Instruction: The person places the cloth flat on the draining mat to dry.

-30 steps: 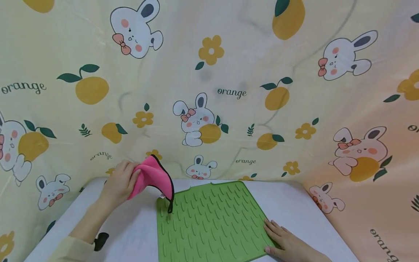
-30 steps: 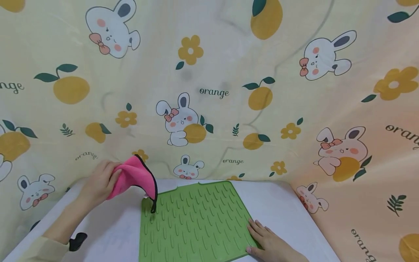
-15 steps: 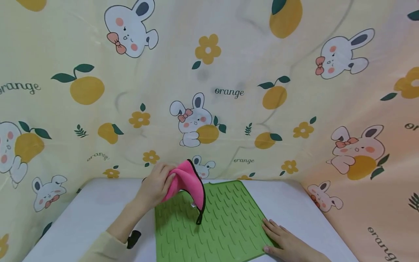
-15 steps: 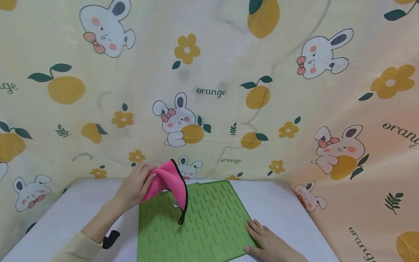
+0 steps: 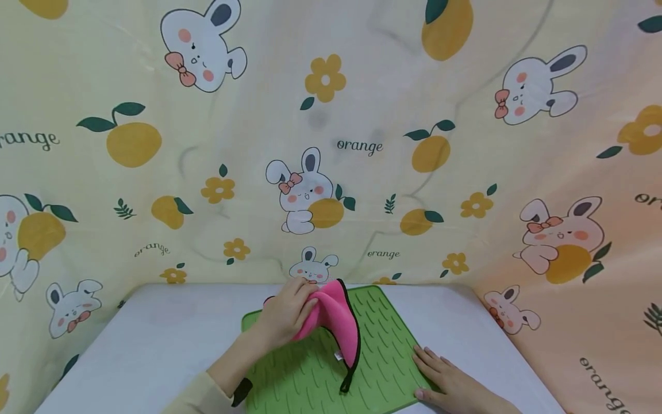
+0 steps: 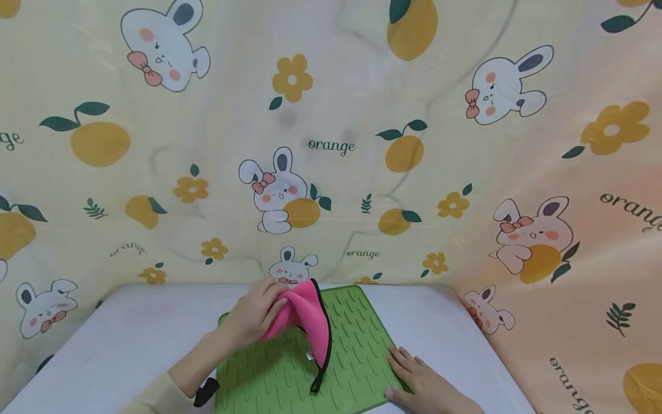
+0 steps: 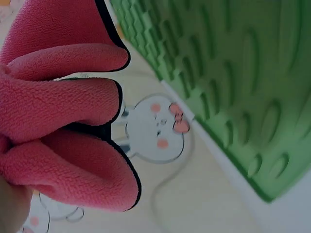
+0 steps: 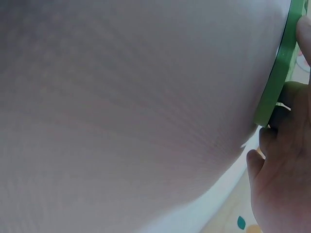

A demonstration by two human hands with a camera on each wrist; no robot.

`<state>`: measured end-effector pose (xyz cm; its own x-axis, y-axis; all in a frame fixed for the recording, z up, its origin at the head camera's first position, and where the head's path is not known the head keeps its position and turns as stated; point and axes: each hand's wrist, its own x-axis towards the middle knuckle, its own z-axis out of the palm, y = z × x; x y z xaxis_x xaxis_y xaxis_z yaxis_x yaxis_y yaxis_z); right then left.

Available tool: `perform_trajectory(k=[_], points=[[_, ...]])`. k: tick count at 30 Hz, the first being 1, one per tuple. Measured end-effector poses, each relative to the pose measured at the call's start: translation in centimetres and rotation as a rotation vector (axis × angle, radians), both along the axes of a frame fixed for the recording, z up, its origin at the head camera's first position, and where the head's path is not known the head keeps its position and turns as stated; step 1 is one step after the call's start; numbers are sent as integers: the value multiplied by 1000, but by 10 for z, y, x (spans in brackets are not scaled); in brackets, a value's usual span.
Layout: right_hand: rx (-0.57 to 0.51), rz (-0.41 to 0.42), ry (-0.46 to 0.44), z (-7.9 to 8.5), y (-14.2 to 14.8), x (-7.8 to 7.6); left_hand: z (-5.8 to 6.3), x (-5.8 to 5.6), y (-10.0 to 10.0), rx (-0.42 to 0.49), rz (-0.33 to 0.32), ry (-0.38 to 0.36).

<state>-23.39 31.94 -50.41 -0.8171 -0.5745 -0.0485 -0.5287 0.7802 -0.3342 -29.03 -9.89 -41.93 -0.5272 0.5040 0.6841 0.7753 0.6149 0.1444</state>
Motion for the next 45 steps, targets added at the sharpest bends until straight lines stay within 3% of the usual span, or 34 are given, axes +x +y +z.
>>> perform_trajectory(k=[12, 19, 23, 29, 36, 41, 45], points=[[-5, -21, -11, -2, 0, -2, -34, -6, 7, -215, 2, -67], [7, -2, 29, 0, 0, -1, -47, -6, 6, -448, 9, -240], [7, -7, -3, 0, 0, -1, -57, 0, 6, -558, -18, -353], [-22, -65, -94, 13, -6, -6, -65, 10, 6, -613, -12, -460], [-113, -81, 6, 38, -31, -23, -60, 8, 2, -543, -14, -470], [-298, -176, 92, 51, -76, -38, -49, 1, -12, -310, -9, -488], [-435, -227, 99, 55, -115, -54, -40, -7, -30, -86, 22, -527]])
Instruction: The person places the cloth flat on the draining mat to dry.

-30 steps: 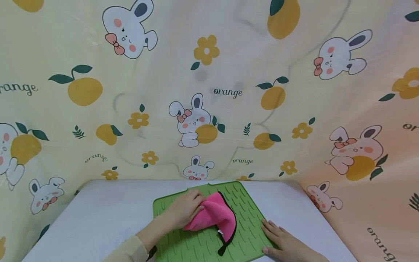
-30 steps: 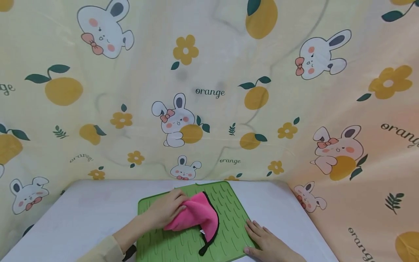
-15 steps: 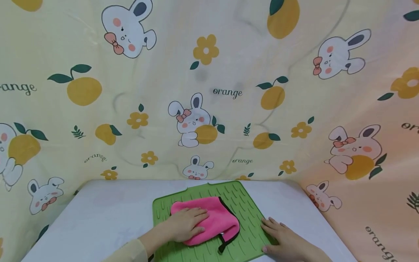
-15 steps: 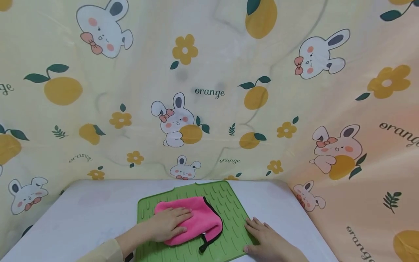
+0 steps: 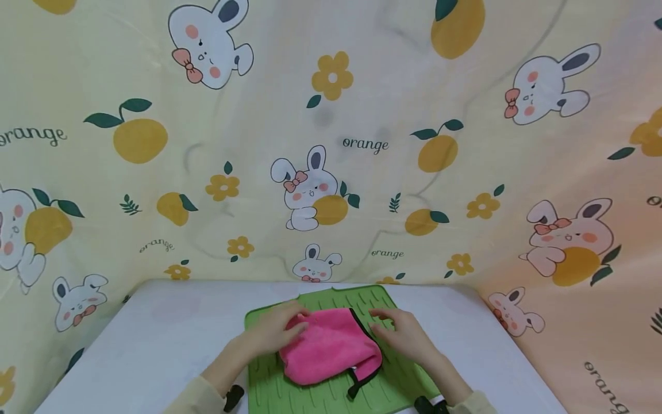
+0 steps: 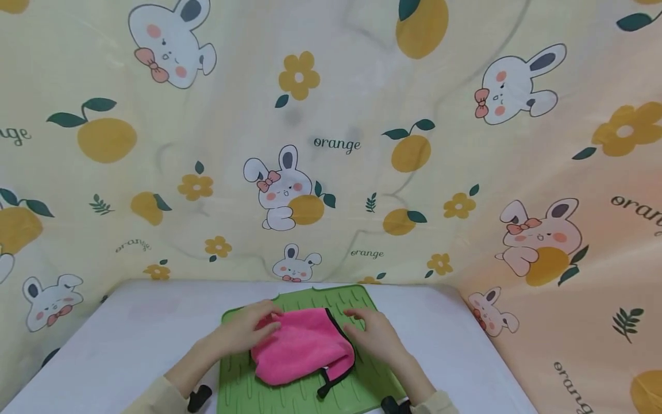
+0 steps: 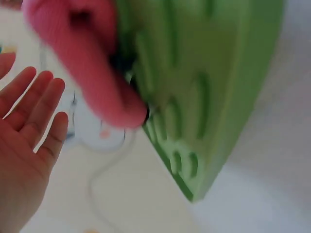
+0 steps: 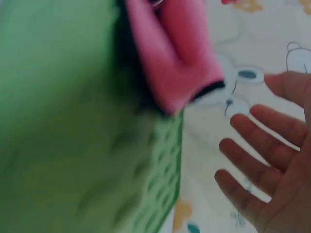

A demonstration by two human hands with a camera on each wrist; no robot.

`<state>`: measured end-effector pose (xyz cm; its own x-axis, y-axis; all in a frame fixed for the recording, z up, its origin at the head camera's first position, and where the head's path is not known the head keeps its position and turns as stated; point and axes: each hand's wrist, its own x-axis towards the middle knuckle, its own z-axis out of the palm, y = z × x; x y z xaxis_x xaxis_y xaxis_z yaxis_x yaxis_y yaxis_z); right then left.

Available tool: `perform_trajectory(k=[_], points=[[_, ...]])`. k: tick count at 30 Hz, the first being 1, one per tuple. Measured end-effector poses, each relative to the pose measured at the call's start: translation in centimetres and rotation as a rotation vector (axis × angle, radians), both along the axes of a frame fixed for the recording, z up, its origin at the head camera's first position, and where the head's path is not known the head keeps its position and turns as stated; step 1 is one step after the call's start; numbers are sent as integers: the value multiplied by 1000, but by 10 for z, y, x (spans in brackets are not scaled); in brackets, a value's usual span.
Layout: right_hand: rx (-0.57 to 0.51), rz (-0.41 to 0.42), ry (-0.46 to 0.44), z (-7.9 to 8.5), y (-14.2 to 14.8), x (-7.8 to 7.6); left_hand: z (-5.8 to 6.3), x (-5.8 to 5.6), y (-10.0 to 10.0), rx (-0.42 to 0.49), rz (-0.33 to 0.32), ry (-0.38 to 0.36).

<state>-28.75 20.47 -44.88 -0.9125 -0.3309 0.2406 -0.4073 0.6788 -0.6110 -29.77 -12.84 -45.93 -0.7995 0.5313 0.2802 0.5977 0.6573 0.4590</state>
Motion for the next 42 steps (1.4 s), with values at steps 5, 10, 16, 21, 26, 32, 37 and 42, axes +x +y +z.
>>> perform_trajectory(k=[5, 10, 16, 21, 26, 32, 37, 42], points=[[-44, -43, -29, -3, -31, -18, 2, -13, -20, 140, 113, -50], [-49, -39, -100, -13, -46, -27, -6, -18, -35, 150, 117, -139], [-101, -46, -113, -32, -55, -31, -15, -16, -44, 170, 87, -273], [-125, -36, -121, -37, -57, -28, -17, -13, -44, 170, 77, -303], [-123, -33, -166, -35, -59, -23, -17, -9, -42, 129, 54, -315], [-129, -10, -158, -33, -64, -21, -19, -4, -44, 98, 69, -307], [-160, 3, -104, -29, -68, -22, -19, -7, -45, 87, 55, -265], [-231, -1, -73, -25, -68, -24, -14, -11, -46, 75, 45, -207]])
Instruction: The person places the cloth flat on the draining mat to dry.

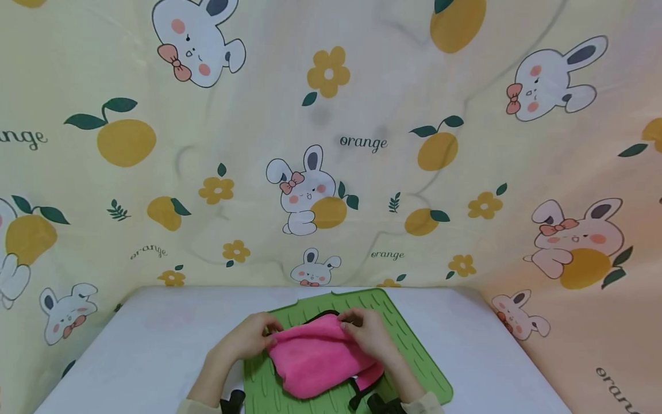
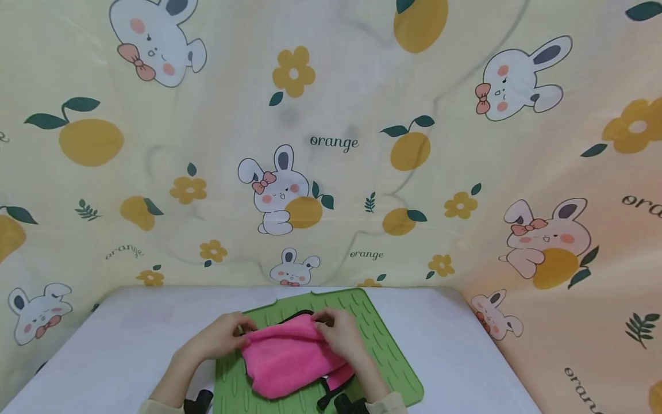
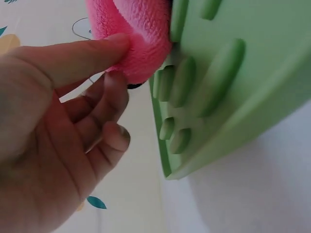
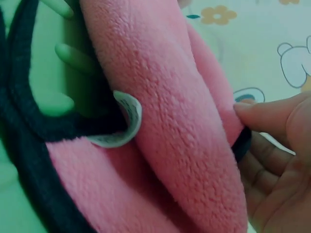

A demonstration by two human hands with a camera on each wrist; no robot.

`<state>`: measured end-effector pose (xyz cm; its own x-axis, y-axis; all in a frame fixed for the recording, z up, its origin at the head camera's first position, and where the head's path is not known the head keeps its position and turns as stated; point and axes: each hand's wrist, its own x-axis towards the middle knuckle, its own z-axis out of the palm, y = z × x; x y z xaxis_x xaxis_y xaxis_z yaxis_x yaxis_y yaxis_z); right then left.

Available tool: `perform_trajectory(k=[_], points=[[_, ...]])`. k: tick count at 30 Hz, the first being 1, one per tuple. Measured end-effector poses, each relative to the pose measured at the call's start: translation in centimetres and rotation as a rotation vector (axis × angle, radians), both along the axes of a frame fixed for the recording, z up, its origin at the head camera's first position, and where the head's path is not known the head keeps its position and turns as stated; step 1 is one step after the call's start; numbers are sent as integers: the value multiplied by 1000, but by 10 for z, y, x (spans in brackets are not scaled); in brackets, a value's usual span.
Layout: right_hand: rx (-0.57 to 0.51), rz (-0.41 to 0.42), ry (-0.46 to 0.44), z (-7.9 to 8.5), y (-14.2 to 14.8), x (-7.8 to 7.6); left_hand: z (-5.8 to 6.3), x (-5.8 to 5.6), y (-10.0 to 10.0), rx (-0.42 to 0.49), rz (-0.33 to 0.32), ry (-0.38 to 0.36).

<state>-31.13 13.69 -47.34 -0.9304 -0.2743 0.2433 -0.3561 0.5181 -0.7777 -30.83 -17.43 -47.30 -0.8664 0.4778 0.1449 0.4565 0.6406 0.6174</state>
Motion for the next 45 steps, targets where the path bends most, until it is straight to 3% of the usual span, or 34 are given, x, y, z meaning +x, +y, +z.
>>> perform_trajectory(k=[9, 20, 25, 29, 34, 37, 41, 45], points=[[-68, -83, 91, 1, 11, -3, 16, 1, 2, 76, 33, 115], [-159, -223, 133, 4, 21, -8, 15, -1, 3, 138, 17, -28], [-121, -271, 164, 4, 26, -10, 10, -3, 2, 142, 25, -34], [-61, -261, 102, 1, 30, -10, 6, -3, 1, 141, 19, -39], [50, -186, -17, -9, 37, -12, 1, -1, 4, 107, -18, -58], [131, -141, -33, -15, 42, -15, -1, 0, 6, 74, -24, -42], [149, -109, -47, -17, 44, -15, -1, 0, 5, 83, -18, -70], [124, -130, -45, -12, 40, -13, -1, -1, -3, 114, -10, -94]])
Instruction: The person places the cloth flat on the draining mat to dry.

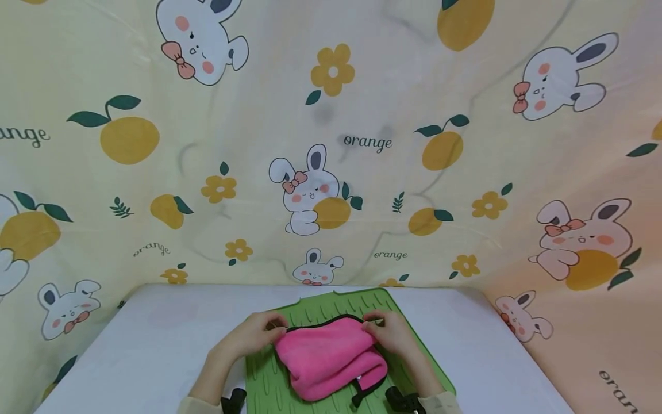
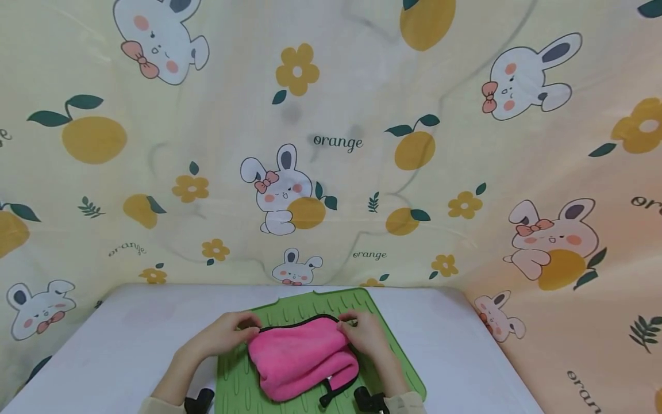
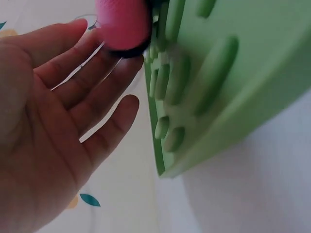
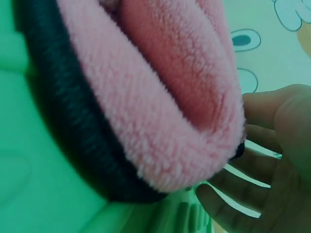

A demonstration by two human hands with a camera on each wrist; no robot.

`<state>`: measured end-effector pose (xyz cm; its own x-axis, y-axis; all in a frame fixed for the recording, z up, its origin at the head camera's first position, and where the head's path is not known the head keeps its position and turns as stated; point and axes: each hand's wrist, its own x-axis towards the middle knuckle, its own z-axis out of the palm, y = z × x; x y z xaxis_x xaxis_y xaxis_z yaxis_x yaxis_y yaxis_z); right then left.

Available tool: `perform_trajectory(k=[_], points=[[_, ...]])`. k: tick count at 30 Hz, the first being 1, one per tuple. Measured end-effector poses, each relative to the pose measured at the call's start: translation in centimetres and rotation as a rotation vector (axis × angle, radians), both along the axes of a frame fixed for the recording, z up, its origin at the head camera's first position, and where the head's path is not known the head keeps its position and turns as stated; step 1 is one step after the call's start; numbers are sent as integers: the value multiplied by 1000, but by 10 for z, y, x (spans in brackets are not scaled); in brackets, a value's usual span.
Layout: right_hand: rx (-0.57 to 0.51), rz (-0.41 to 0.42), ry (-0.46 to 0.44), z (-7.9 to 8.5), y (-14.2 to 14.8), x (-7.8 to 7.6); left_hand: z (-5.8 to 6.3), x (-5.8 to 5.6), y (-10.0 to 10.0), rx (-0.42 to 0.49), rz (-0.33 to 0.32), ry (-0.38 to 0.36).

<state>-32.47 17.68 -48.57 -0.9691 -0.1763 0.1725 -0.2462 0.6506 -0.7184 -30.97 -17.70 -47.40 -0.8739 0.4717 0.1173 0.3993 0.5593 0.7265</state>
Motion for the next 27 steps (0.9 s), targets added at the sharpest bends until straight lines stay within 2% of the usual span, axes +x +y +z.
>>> perform_trajectory(k=[5, 9, 13, 17, 21, 27], points=[[31, -9, 80, 11, -11, 4, -1, -2, -13, -1, 5, 24], [73, 98, 120, 13, -19, 5, -2, -3, -20, 15, -13, -4], [65, 244, 66, 10, -23, 6, -3, -2, -21, 24, -31, -37], [92, 330, -17, 4, -23, 6, -6, -2, -18, 6, -36, -34], [96, 373, -64, -1, -23, 6, -11, -2, -14, -10, -35, -9], [104, 369, -21, -5, -25, 5, -14, -4, -10, -16, -51, 28]])
